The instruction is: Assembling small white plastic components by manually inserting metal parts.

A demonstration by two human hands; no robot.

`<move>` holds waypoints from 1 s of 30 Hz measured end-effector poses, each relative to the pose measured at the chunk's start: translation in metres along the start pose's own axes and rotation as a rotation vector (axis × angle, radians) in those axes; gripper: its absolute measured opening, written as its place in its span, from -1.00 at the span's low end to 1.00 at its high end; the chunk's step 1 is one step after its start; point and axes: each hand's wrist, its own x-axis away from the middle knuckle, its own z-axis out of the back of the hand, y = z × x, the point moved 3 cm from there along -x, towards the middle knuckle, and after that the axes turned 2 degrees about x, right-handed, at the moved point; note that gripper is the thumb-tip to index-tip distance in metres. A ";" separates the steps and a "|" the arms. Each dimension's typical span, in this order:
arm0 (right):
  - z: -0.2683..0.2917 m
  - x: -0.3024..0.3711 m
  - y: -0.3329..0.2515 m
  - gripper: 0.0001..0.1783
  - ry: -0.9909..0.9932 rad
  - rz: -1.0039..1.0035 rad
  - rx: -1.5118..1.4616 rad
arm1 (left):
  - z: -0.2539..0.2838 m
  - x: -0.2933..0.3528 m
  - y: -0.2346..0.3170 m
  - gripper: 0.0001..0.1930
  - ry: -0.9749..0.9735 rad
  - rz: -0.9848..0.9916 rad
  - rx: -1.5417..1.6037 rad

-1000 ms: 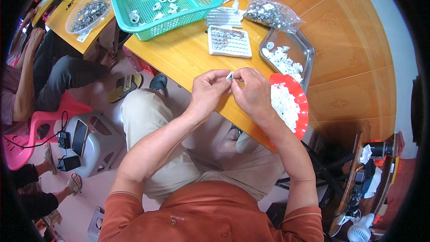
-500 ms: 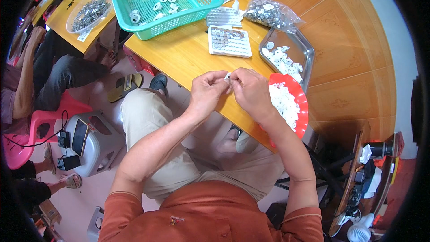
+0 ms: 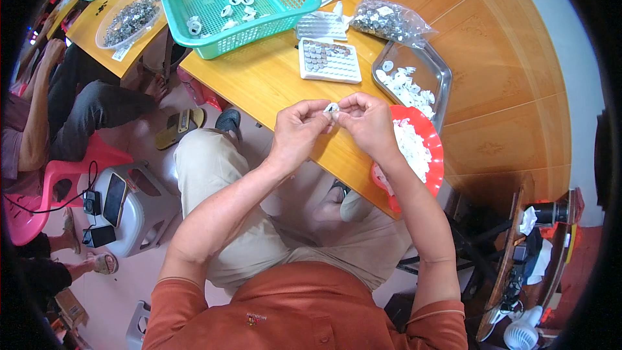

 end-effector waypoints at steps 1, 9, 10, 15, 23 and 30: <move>0.001 -0.002 0.003 -0.87 0.000 0.000 0.001 | 0.000 -0.001 0.000 -0.75 -0.008 -0.004 0.009; 0.000 -0.007 0.007 -0.86 -0.125 -0.072 -0.239 | 0.000 -0.001 0.004 -0.77 -0.032 -0.037 0.010; 0.000 -0.007 0.007 -0.86 -0.126 -0.072 -0.238 | 0.000 -0.001 0.005 -0.77 -0.029 -0.049 0.006; 0.001 -0.005 0.005 -0.87 -0.154 -0.185 -0.485 | 0.000 -0.002 0.006 -0.77 -0.046 -0.059 0.038; 0.003 0.000 0.002 -0.88 -0.102 -0.226 -0.574 | -0.002 -0.003 0.004 -0.74 -0.039 -0.006 0.126; 0.005 0.005 0.002 -0.85 -0.121 -0.234 -0.606 | -0.002 -0.003 0.003 -0.74 -0.042 -0.013 0.096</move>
